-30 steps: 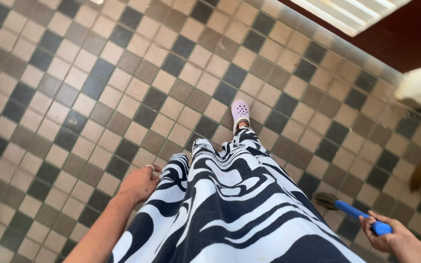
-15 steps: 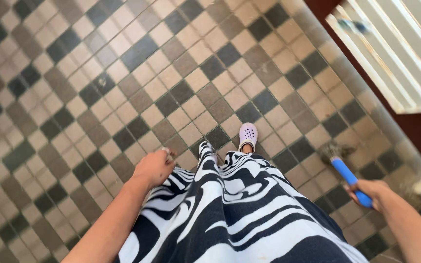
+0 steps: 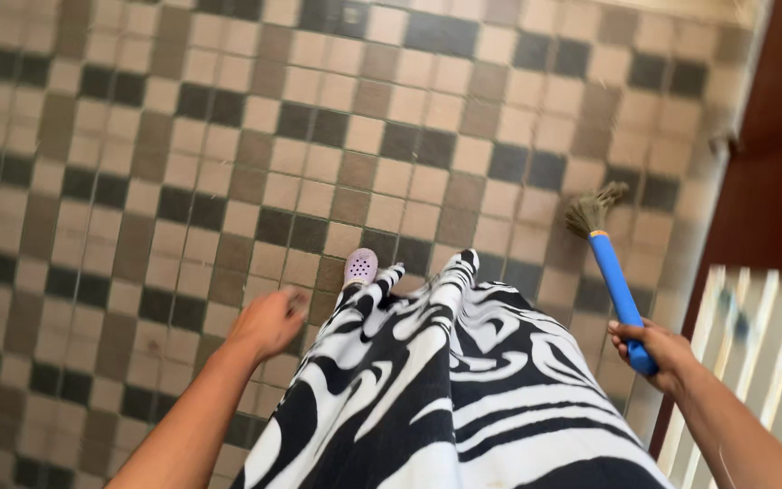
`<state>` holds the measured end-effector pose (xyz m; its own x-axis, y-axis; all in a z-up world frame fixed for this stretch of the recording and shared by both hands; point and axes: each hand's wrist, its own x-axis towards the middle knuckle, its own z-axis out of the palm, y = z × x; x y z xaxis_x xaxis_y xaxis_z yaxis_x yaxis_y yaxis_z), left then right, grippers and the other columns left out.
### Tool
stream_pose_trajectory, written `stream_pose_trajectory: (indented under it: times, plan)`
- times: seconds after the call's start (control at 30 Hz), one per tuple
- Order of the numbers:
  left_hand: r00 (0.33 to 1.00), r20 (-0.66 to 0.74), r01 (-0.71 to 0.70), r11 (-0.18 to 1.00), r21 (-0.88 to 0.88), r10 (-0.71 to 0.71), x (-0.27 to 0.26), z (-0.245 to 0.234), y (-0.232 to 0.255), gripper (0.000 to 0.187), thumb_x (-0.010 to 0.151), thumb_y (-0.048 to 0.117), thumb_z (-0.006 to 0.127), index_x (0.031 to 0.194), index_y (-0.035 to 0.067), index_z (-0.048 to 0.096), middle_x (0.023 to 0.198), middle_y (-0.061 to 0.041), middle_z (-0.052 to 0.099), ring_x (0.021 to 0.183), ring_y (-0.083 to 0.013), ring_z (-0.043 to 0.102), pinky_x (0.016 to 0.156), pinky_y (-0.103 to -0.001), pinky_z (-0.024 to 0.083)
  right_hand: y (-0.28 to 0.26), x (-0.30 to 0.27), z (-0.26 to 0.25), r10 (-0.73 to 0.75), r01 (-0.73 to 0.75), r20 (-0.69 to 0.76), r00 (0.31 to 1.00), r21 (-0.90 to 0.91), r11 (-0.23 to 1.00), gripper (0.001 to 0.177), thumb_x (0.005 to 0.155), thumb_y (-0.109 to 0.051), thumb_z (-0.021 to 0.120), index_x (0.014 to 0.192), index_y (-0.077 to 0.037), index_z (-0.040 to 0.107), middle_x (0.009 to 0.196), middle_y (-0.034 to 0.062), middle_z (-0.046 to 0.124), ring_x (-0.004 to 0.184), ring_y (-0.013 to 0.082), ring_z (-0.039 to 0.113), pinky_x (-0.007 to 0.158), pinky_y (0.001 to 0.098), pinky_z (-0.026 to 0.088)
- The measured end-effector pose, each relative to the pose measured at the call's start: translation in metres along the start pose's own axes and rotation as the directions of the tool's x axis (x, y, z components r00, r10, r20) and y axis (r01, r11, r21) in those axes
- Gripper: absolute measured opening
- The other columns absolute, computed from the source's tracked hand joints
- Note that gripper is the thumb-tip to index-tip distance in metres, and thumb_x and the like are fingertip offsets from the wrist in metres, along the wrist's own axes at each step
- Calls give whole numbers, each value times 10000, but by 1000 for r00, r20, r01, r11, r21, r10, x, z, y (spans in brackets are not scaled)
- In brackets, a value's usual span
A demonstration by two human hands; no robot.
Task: The person sweeps a tiled floor using a broom with a blue handle, moving debris across the surface.
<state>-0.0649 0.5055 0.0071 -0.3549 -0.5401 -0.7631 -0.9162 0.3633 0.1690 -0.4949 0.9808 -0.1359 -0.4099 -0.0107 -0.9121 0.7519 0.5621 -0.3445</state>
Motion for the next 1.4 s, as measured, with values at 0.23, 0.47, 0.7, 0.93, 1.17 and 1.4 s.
stream_pose_trajectory:
  times: [0.23, 0.47, 0.7, 0.93, 1.17, 1.4]
  plan:
    - [945, 105, 326, 914, -243, -309, -63, 108, -99, 450, 893, 331, 653, 1331, 231, 658, 1146, -86, 794, 1145, -271, 722, 1018, -401, 540, -132, -9, 76, -184, 265, 284, 941, -280, 923, 487, 936, -123, 748, 1350, 61, 570, 941, 102, 645, 754, 152, 602, 615, 252, 535]
    - [974, 30, 220, 895, -388, -226, -55, 109, -88, 393, 906, 344, 650, 1269, 201, 694, 1167, -92, 760, 1112, -289, 715, 971, -405, 548, -201, -93, 218, -128, 318, 410, 903, -437, 841, 531, 899, -188, 696, 1390, -33, 564, 1134, 80, 744, 937, 172, 710, 666, 268, 566]
    - [986, -61, 115, 909, -401, -152, -22, 7, -80, 368, 913, 328, 643, 1264, 228, 690, 1096, -99, 774, 1055, -301, 719, 925, -436, 551, -159, -154, 372, -25, 462, 525, 850, -724, 512, 752, 824, -239, 772, 1481, -120, 424, 1079, 173, 740, 785, 295, 756, 645, 428, 578]
    - [971, -29, 196, 859, -473, -237, -22, -15, -147, 400, 914, 317, 646, 1307, 247, 671, 1140, -70, 771, 1102, -283, 712, 971, -442, 530, -89, -239, 473, -96, 573, 746, 659, -580, -579, 646, 973, -218, 585, 1575, -231, 351, 1057, 189, 738, 940, 367, 719, 804, 497, 587]
    - [935, 81, 339, 801, -494, -346, -49, 46, -262, 423, 930, 342, 644, 1342, 246, 647, 1264, -48, 735, 1193, -266, 687, 1031, -417, 522, -82, -198, 504, -124, 475, 603, 788, -723, -501, 612, 943, -298, 636, 1526, -351, 456, 1123, 156, 734, 1035, 331, 719, 903, 471, 581]
    - [871, 192, 487, 749, -449, -452, -67, 72, -341, 447, 918, 376, 649, 1355, 281, 652, 1259, -19, 763, 1215, -242, 693, 1069, -405, 514, -124, -81, 433, -229, 306, 231, 946, -871, 385, 601, 934, -135, 687, 1507, -247, 544, 887, 149, 696, 651, 219, 611, 526, 384, 529]
